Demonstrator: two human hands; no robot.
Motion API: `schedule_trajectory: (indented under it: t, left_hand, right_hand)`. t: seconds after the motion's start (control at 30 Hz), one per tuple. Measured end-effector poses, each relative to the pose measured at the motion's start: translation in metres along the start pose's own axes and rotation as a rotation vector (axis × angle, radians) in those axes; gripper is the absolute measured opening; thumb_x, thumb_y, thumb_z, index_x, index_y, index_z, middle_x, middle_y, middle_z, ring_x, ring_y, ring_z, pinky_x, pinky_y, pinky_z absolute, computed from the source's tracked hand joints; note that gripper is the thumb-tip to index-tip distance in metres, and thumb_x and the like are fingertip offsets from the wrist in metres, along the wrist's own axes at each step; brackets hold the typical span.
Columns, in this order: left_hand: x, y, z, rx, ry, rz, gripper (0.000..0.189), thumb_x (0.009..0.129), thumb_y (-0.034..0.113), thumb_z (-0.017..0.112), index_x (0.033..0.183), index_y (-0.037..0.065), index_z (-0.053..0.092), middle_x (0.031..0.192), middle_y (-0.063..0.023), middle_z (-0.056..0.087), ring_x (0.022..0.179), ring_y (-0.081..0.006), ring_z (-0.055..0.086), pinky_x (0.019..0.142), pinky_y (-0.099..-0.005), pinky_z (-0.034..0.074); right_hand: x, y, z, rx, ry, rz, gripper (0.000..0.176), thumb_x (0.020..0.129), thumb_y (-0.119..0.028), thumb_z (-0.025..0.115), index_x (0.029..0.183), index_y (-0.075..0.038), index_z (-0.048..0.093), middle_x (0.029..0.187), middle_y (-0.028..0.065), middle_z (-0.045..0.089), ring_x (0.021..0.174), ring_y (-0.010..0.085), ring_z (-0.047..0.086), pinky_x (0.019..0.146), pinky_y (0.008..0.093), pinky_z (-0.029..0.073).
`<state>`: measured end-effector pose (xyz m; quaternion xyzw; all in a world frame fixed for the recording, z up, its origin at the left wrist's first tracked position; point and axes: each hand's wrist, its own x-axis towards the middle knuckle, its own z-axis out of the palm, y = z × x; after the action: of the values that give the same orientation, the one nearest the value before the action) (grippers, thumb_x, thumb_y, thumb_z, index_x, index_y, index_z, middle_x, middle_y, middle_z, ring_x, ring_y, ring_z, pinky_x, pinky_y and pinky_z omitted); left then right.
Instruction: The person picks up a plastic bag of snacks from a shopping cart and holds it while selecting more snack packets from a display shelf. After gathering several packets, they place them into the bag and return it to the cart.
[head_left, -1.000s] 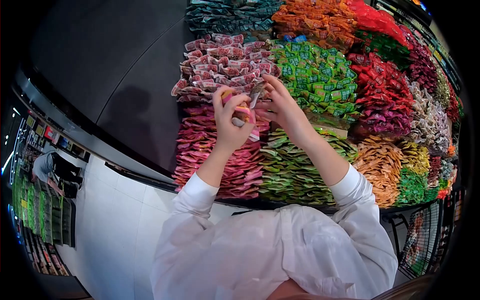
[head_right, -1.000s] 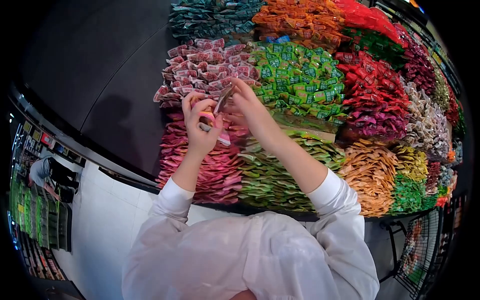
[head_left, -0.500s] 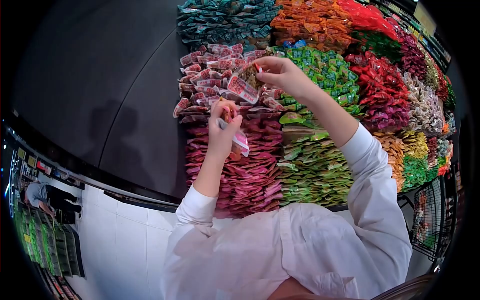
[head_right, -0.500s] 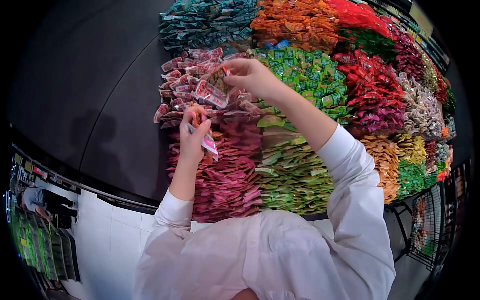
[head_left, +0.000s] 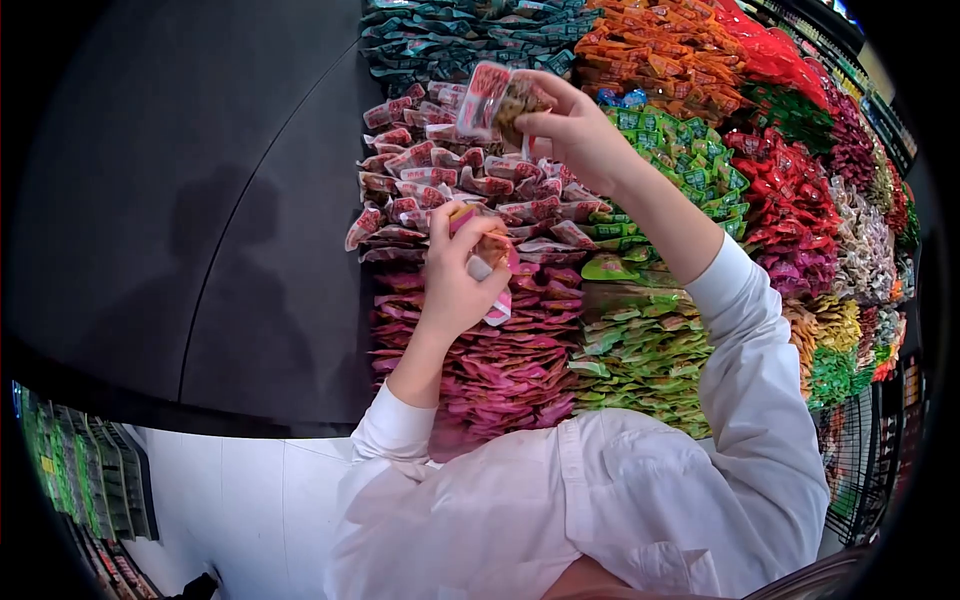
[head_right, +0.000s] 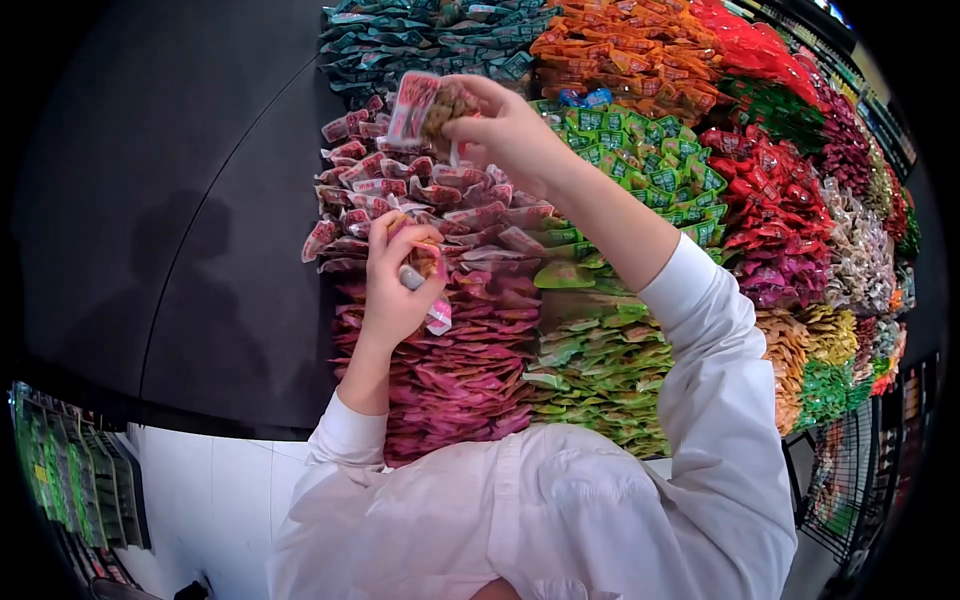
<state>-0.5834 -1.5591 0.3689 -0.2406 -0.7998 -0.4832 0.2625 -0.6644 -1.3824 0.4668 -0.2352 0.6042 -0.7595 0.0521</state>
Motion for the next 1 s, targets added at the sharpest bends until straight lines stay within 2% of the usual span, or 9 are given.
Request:
schedule_trajectory:
  t: [0.17,0.33,0.4,0.53,0.57,0.73,0.87,0.93,1.0]
  left_hand:
    - [0.009,0.017,0.006,0.307,-0.039,0.068,0.041,0.061,0.015,0.071,0.100,0.013,0.060,0.115,-0.0160,0.041,0.100,-0.0365,0.051,0.079,-0.0433,0.047]
    - [0.006,0.014,0.014,0.285,-0.096,0.067,0.040,0.062,0.016,0.072,0.100,0.015,0.059,0.116,-0.0153,0.041,0.099,-0.0372,0.051,0.078,-0.0432,0.047]
    - [0.003,0.011,0.017,0.263,-0.105,0.078,0.040,0.061,0.016,0.071,0.099,0.015,0.059,0.115,-0.0149,0.041,0.098,-0.0371,0.052,0.078,-0.0431,0.047]
    - [0.002,0.012,0.019,0.200,-0.140,0.049,0.039,0.061,0.015,0.071,0.098,0.014,0.059,0.114,-0.0145,0.042,0.097,-0.0369,0.053,0.078,-0.0431,0.047]
    - [0.002,0.012,0.020,0.194,-0.130,0.055,0.039,0.060,0.014,0.071,0.097,0.014,0.059,0.113,-0.0144,0.042,0.097,-0.0365,0.053,0.078,-0.0431,0.047]
    - [0.001,0.007,0.017,0.150,-0.113,0.035,0.039,0.059,0.013,0.071,0.097,0.012,0.060,0.113,-0.0151,0.044,0.099,-0.0354,0.053,0.079,-0.0417,0.047]
    - [-0.001,0.006,0.016,0.095,-0.111,0.003,0.037,0.058,0.007,0.067,0.094,0.008,0.058,0.109,-0.0158,0.045,0.097,-0.0352,0.053,0.083,-0.0360,0.044]
    - [0.001,0.004,0.014,-0.023,-0.119,0.020,0.034,0.060,0.005,0.065,0.093,0.008,0.056,0.109,-0.0144,0.044,0.096,-0.0316,0.053,0.086,-0.0318,0.040]
    - [0.002,-0.006,0.016,-0.340,-0.112,0.000,0.023,0.070,-0.001,0.060,0.090,0.005,0.052,0.088,-0.0041,0.047,0.077,-0.0129,0.049,0.073,-0.0254,0.042]
  right_hand:
    - [0.030,0.013,-0.017,-0.030,0.182,-0.227,0.025,0.079,-0.007,0.063,0.101,-0.003,0.051,0.094,0.0046,0.062,0.087,0.0110,0.057,0.070,0.0243,0.044]
    - [0.038,0.041,-0.035,-0.479,0.196,-0.304,0.030,0.080,-0.008,0.062,0.108,-0.003,0.051,0.088,0.0071,0.064,0.078,0.0117,0.059,0.066,0.0265,0.046]
    - [0.038,0.045,-0.049,-0.838,0.105,-0.083,0.032,0.078,-0.009,0.064,0.107,-0.004,0.053,0.079,0.0082,0.064,0.075,0.0121,0.060,0.064,0.0270,0.047]
    - [0.036,0.050,-0.053,-1.223,0.110,-0.380,0.032,0.074,-0.017,0.067,0.103,-0.006,0.061,0.082,0.0150,0.065,0.077,0.0267,0.063,0.069,0.0344,0.048]
    - [0.039,0.046,-0.056,-1.281,0.038,-0.213,0.027,0.074,-0.017,0.065,0.099,-0.007,0.064,0.085,0.0158,0.065,0.080,0.0314,0.062,0.071,0.0376,0.048]
    - [0.046,0.038,-0.059,-1.280,-0.052,-0.330,0.018,0.076,-0.015,0.063,0.093,-0.008,0.066,0.081,0.0141,0.065,0.078,0.0309,0.062,0.069,0.0389,0.048]
    - [0.054,0.028,-0.046,-1.607,-0.200,-0.406,0.015,0.074,-0.012,0.061,0.087,-0.012,0.068,0.078,0.0134,0.064,0.076,0.0304,0.062,0.067,0.0401,0.049]
    - [0.055,0.028,-0.033,-1.671,-0.357,-0.249,0.015,0.073,-0.012,0.061,0.085,-0.011,0.069,0.078,0.0126,0.064,0.075,0.0302,0.062,0.066,0.0400,0.049]
    - [0.059,0.031,-0.034,-1.652,-0.346,-0.203,0.014,0.075,-0.015,0.061,0.085,-0.011,0.069,0.079,0.0122,0.065,0.076,0.0302,0.062,0.067,0.0403,0.049]
